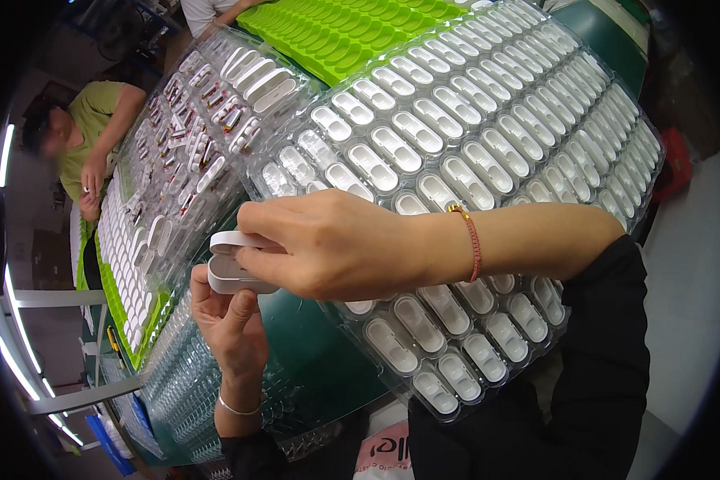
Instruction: The person assembles small white electronic devices by inserting red-wired components into white oval casings. They retrieve trays of casings from a cardboard box, place them on the table, and repeatedly open the casings to insert components before closing them.
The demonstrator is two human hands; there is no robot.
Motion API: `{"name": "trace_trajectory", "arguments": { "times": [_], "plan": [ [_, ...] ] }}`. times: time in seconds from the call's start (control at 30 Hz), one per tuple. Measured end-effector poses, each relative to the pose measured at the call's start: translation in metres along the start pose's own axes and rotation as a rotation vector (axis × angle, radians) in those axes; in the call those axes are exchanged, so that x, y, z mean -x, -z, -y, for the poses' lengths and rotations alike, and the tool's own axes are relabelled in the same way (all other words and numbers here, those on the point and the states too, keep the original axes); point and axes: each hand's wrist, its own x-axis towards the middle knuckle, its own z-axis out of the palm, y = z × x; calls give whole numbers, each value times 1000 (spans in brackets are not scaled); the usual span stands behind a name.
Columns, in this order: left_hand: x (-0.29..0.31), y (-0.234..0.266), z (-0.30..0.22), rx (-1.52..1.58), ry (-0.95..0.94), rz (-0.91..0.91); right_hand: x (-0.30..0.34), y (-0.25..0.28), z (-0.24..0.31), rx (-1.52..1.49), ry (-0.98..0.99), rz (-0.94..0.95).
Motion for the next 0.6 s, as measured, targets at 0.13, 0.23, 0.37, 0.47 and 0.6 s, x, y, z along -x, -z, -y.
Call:
{"name": "trace_trajectory", "arguments": {
  "times": [0.13,0.23,0.37,0.47,0.6],
  "plan": [
    [-2,0,-2,-7,32,27,-1,-3,0,-35,-20,-33],
    [-1,-1,-5,71,55,74,-1,0,4,-102,-62,-40],
    [-1,-3,-7,198,129,85,-3,2,5,-214,-101,-76],
    [0,-2,-6,269,212,30,-3,3,1,-257,-138,-51],
    [4,1,-6,202,199,42,-8,3,1,-388,-192,-90]
  ]
}}
